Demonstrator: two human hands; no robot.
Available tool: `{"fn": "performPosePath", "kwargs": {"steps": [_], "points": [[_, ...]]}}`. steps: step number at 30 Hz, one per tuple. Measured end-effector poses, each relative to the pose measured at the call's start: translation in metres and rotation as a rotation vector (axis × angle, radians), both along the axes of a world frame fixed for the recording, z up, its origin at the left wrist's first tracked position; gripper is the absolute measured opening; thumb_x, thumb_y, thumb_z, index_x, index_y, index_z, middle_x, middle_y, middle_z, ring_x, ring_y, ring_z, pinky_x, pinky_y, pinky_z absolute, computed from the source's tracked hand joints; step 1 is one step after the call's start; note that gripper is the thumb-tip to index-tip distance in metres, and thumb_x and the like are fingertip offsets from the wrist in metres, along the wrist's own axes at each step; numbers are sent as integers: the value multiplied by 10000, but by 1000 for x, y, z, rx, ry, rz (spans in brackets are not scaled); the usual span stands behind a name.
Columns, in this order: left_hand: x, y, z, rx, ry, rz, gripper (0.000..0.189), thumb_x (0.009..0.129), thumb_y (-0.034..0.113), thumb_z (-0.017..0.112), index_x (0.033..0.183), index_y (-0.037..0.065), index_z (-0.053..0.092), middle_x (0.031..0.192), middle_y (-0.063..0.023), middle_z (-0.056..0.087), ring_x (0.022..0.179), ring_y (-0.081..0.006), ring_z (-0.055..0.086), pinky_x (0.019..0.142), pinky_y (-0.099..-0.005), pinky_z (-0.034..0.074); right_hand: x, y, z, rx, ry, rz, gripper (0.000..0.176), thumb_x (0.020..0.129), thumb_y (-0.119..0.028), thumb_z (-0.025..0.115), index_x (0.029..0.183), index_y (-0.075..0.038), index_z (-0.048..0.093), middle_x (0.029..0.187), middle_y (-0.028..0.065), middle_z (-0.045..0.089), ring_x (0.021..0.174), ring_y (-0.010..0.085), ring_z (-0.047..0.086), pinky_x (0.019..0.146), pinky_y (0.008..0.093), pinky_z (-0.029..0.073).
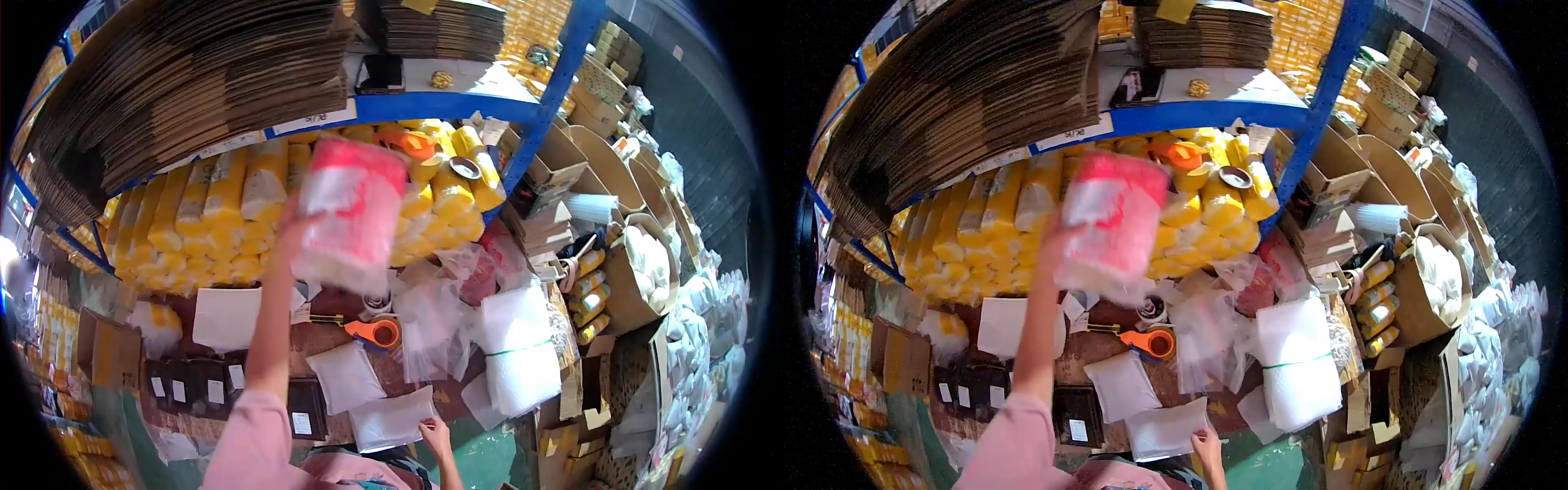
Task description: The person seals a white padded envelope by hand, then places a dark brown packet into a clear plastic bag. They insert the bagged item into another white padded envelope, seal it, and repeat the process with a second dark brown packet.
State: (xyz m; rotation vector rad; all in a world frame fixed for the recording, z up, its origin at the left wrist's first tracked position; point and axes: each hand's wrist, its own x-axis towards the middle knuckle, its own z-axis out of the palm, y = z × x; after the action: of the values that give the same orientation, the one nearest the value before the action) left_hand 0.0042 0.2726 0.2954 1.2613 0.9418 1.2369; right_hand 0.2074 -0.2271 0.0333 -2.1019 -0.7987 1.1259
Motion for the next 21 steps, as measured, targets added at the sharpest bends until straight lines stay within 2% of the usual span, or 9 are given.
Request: {"fn": "performPosePath", "kwargs": {"steps": [1, 3, 6, 9, 12, 14, 16, 20, 21], "points": [[-5, 29, 5, -27, -44, -145, 577, 783, 154, 769, 1286, 17, 521, 1170, -95, 627, 960, -173, 631, 794, -305, 525, -3, -1, 8, 8, 18, -22, 254, 805, -195, 697, 970, -2, 684, 872, 133, 717, 836, 213, 702, 766, 323, 543], [-5, 44, 28, -241, 2, -53, 617, 812, 208, 748, 1329, -6, 487, 1223, -104, 604, 1009, -159, 617, 794, -301, 520, -6, -8, 8, -25, 18, -37, 260, 801, -196, 695, 973, -1, 684, 875, 134, 717, 845, 215, 701, 768, 325, 543], [-1, 24, 5, -45, 130, 256, 602, 843, 187, 718, 1361, 0, 474, 1279, -114, 572, 1075, -161, 596, 800, -307, 518, -8, -15, 5, -34, 2, -52, 263, 803, -208, 684, 967, -3, 686, 877, 136, 715, 852, 216, 700, 763, 333, 540], [-15, -64, -48, 373, 348, 150, 508, 886, 141, 676, 1350, 22, 508, 1296, -57, 564, 1011, -125, 585, 790, -262, 497, -13, -22, 7, -41, -68, -48, 251, 810, -207, 673, 959, -6, 686, 877, 136, 714, 838, 226, 702, 760, 340, 536], [-48, -170, -138, -58, 281, -154, 260, 907, 153, 644, 1152, 71, 625, 992, -13, 668, 856, -95, 621, 725, -281, 507, -18, -8, 20, -88, -34, -105, 226, 815, -179, 663, 948, 2, 678, 860, 138, 711, 845, 255, 697, 766, 349, 533], [-73, -228, -187, -474, 594, -229, 329, 829, 147, 697, 1126, 24, 628, 1022, -65, 679, 871, -128, 650, 751, -297, 528, -15, -6, -2, 48, -161, -44, 198, 808, -126, 631, 949, 10, 658, 877, 189, 682, 846, 314, 665, 787, 395, 516], [-108, -282, -286, -251, 653, -127, 466, 780, 137, 705, 1212, 6, 588, 1034, -156, 687, 868, -252, 685, 744, -368, 550, -15, 14, 8, 143, -302, -6, 168, 796, -85, 637, 937, 7, 633, 865, 180, 640, 821, 341, 629, 758, 419, 501], [-87, -279, -249, -584, 927, -80, 601, 738, 200, 749, 1275, 31, 538, 1056, -237, 658, 991, -424, 626, 878, -456, 507, -6, 43, -2, 232, -387, 120, 161, 789, -34, 639, 946, -12, 617, 837, 162, 612, 787, 334, 614, 720, 408, 493], [-85, -276, -267, -457, 964, -27, 607, 746, 209, 749, 1281, 27, 527, 1089, -244, 634, 1042, -423, 601, 905, -471, 485, -4, 54, -6, 257, -326, 142, 153, 797, -34, 638, 947, -12, 616, 827, 160, 623, 769, 331, 622, 704, 406, 498]]}}
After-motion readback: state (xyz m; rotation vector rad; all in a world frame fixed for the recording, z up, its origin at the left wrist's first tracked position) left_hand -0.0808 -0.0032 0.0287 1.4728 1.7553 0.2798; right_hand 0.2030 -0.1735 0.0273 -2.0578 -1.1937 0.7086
